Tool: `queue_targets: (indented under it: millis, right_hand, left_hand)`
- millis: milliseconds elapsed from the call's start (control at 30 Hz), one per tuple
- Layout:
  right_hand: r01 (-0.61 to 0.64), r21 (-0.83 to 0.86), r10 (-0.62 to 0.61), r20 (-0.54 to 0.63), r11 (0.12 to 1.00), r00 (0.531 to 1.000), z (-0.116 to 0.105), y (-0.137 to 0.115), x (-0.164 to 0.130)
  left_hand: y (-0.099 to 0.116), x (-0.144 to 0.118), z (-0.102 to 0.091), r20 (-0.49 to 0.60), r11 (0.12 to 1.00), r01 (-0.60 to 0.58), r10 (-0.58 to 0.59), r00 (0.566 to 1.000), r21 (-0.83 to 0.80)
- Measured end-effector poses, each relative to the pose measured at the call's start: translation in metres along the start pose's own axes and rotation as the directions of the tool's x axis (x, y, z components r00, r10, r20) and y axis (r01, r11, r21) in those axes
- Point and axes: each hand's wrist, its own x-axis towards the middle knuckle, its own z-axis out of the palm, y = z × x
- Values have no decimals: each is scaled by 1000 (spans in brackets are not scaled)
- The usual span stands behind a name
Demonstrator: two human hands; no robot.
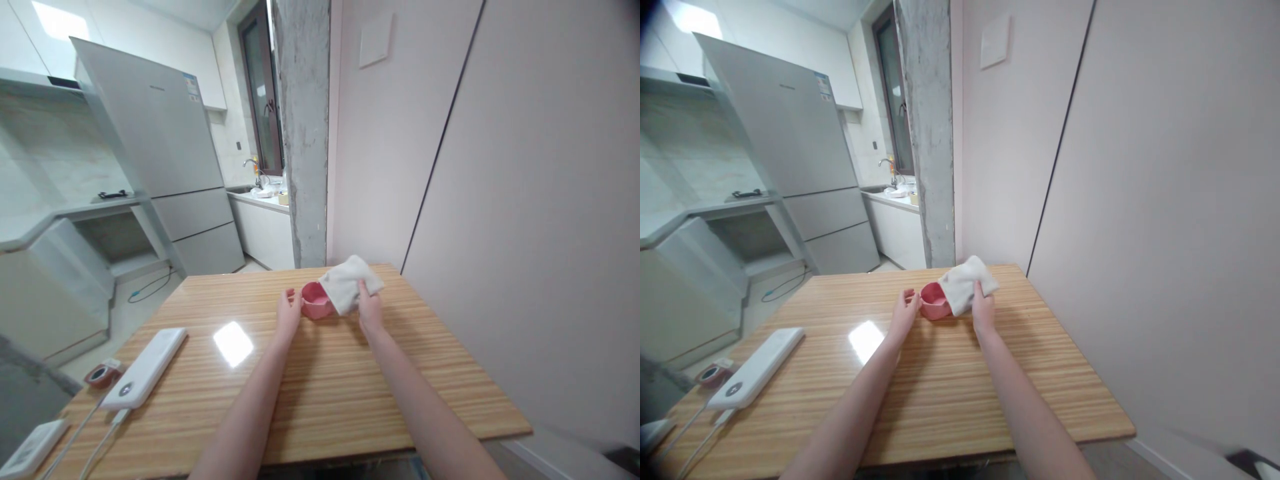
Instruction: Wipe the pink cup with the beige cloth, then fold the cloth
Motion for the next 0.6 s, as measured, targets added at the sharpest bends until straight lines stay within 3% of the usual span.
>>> queue_targets:
  millis: [33,67,133,200,267,367,433,500,600]
  right_hand:
    - [93,-43,-94,-45,995,995,-2,-1,1]
    - [215,-96,-217,-15,972,976,-2,-2,0]
    - [455,-197,-403,254,869,879,-1,-3,-9]
    - [622,-285,-386,580,729,718,4,-2,-24]
    - [716,-383,-265,743,584,614,12,0,-38]
    - [770,-477,-200,780,423,593,22,-1,-46]
    - [791,-477,-193,796,383,574,27,-4,-41]
    - [802,-445,-175,821,399,543,31,-5,-32]
    - [769,-378,-192,824,515,533,32,-2,-22]
  left_hand:
    - [-7,-1,1,18,997,2,-3,1000,71]
    - [-12,-2,2,41,990,-7,2,999,143]
    - [-15,-6,1,94,956,-41,14,995,292]
    - [-10,-10,0,145,908,-75,16,989,413]
    - [-5,-14,-1,174,878,-101,21,985,468]
    - [-1,-16,-1,174,876,-106,26,984,470]
    - [-2,-14,-1,172,887,-83,4,985,454]
    - [-5,-11,-1,177,926,-52,-16,984,374]
    - [-7,-9,5,203,999,12,-19,979,33]
